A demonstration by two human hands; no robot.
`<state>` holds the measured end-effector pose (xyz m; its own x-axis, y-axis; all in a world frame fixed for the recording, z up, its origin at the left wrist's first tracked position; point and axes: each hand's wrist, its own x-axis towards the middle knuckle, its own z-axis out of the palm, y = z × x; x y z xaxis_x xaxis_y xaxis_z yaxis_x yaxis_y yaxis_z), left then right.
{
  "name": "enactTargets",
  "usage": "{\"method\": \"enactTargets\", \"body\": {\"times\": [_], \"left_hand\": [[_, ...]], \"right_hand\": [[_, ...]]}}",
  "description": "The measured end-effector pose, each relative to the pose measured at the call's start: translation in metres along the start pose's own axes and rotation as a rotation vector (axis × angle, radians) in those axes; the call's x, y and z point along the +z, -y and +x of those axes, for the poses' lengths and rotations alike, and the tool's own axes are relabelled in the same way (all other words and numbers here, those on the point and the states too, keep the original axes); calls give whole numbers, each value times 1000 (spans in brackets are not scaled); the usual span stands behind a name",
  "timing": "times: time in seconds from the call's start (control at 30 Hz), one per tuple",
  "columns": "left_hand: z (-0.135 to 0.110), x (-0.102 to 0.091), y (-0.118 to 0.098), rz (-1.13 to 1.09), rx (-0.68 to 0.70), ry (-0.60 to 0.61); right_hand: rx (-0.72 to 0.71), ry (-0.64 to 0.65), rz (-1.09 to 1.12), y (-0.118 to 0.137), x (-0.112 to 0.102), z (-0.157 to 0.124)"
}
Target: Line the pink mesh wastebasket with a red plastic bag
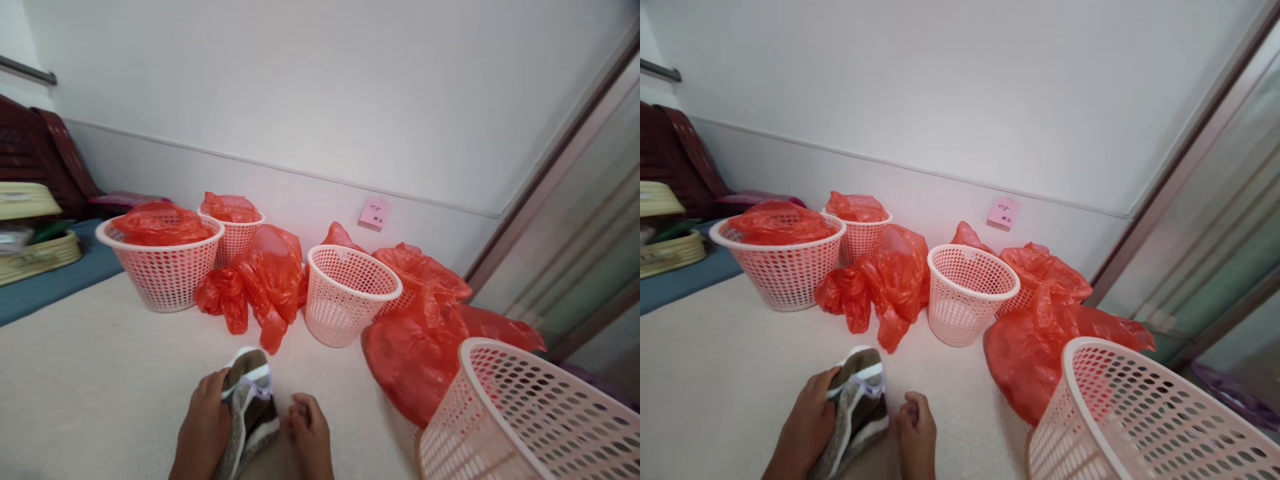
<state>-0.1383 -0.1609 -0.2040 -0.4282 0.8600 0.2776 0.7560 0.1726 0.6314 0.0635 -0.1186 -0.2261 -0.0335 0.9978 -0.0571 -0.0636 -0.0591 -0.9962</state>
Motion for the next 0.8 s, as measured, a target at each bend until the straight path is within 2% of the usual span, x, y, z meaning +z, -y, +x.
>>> {"method": "enactTargets", "body": {"times": [0.07,0.17,0.3,0.37,0.43,0.47,0.53,0.63,0.7,0.8], "left_hand": [[6,-7,9,28,-13,-72],[11,-8,19,151,-53,-204],[9,0,16,264,-46,-310],[6,3,9,252,5,-379],[4,7,5,219,97,-424],[4,10,4,199,154,-430],[4,16,5,158,254,-410],[4,24,8,110,307,-386],[3,28,7,84,309,-399],[1,29,-1,34,300,-415]], "right_hand": [[-5,-19,-8,1,0,0],[-111,14,-109,17,7,4],[-372,69,-358,64,28,28],[-534,104,-513,93,41,51],[-669,123,-764,118,54,80],[-679,131,-939,128,59,95],[-658,140,-1037,142,68,124],[-606,152,-1129,143,75,158],[-571,156,-1166,135,75,169],[-571,133,-1166,123,73,168]]}}
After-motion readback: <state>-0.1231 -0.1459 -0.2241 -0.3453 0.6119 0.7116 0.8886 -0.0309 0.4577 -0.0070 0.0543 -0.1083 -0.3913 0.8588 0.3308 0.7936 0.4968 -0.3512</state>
